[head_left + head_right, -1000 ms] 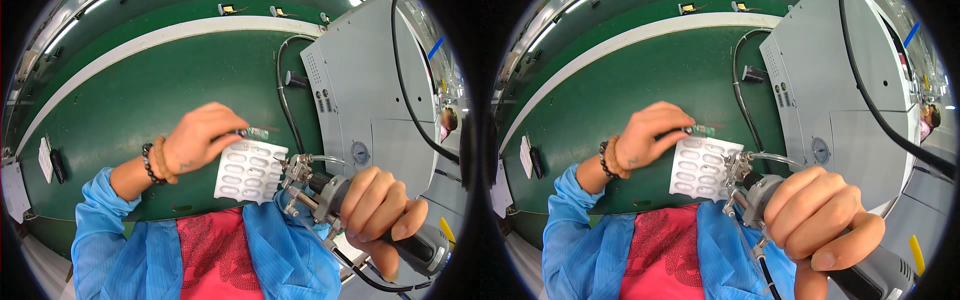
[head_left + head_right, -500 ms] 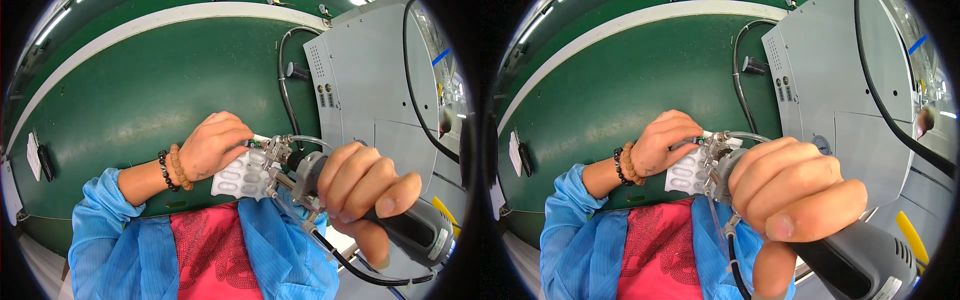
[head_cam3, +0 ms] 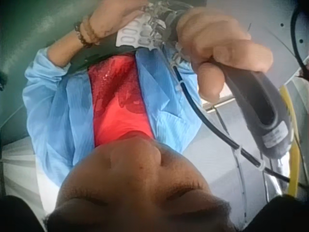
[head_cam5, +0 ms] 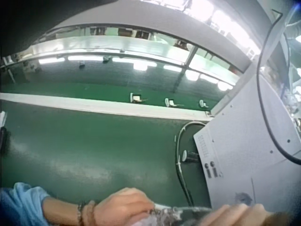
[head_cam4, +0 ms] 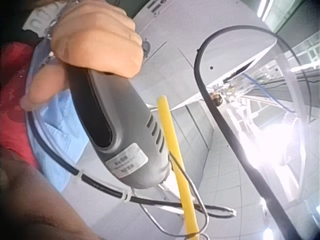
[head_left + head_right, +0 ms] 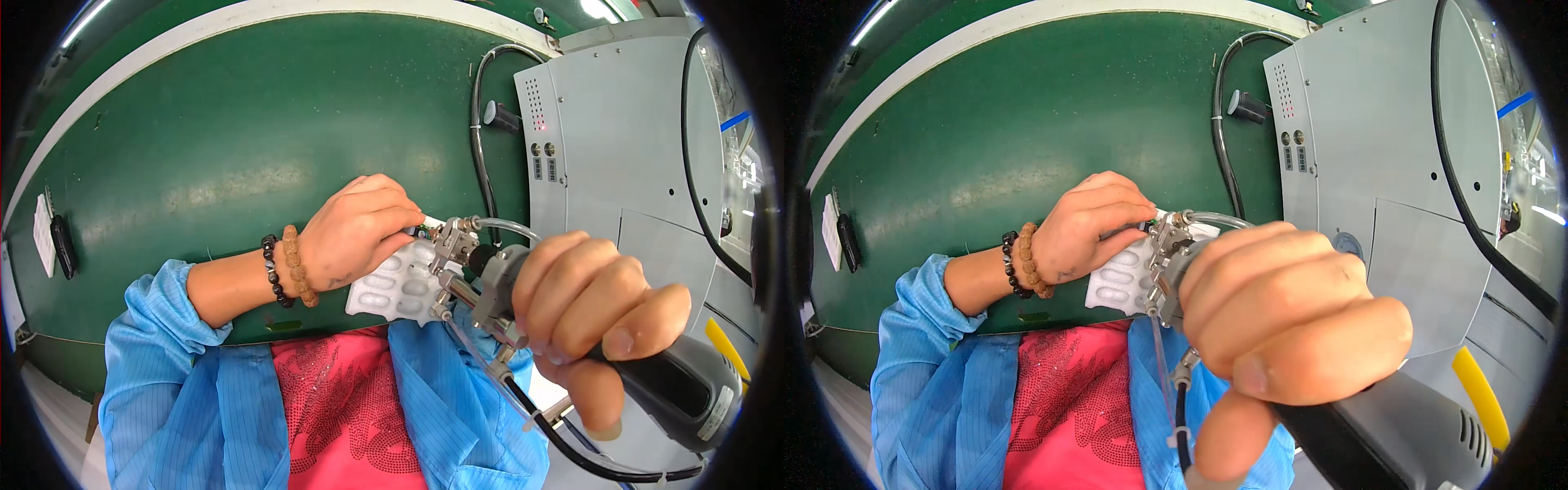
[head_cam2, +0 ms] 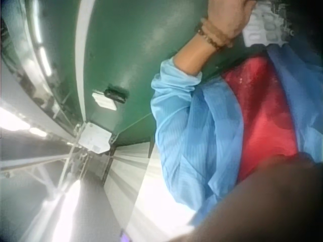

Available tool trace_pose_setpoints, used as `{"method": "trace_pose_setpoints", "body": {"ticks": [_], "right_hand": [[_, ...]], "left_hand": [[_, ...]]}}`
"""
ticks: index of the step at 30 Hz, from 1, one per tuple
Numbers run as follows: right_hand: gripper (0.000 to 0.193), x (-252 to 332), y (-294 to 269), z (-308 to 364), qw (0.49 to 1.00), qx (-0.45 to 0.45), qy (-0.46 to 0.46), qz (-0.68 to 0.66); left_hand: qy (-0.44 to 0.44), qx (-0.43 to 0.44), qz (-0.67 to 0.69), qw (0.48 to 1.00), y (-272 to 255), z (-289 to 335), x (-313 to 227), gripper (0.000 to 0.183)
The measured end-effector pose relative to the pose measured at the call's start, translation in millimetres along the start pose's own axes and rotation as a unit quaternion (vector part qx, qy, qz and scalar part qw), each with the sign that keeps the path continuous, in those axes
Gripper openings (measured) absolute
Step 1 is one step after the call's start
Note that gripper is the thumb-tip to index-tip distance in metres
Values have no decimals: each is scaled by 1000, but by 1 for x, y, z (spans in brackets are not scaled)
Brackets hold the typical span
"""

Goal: The person uses a handheld hot air tool to apply heat to small green circuit boards held in a white plastic tray. They repeatedly pick up individual boards, position them under the nozzle, and then place them back into the tray or on the table. The process is repetitive and involves handling multiple small electronic components.

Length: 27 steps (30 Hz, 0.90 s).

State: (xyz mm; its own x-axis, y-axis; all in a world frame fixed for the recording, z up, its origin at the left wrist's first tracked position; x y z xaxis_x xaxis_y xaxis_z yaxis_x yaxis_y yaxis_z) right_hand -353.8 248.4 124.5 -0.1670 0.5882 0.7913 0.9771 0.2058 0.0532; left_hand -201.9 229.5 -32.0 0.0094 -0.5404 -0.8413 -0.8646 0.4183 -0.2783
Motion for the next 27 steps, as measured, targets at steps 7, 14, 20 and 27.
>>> {"method": "trace_pose_setpoints", "body": {"ticks": [7, 14, 20, 27], "right_hand": [[39, -2, 0, -7, 1000, -10, 19, -7], [39, 45, -22, 16, 987, -96, -76, -108], [38, 67, -29, 24, 982, -130, -108, -90], [39, 49, -21, 24, 982, -151, -102, -46]], "left_hand": [[-13, 6, 10, 1000, -2, -2, -1, 29], [-63, 8, 14, 998, -4, 5, 4, 26], [-66, -14, 33, 997, -21, -10, -6, 26], [-171, -144, -17, 975, -130, -125, 62, 38]]}}
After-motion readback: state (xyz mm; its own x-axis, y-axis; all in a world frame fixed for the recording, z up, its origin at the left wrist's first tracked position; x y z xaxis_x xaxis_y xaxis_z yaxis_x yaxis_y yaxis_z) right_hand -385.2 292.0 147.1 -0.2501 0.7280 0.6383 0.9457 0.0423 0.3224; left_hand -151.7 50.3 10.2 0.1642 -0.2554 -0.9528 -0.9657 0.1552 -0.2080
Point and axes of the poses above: each hand's wrist, its own z-axis away from the middle knuckle, its own y-axis out of the palm, x = y × z, the point moved 3 cm from there along -z, towards the middle knuckle, and after that the axes turned 10 degrees about -x, right-handed, at the moved point
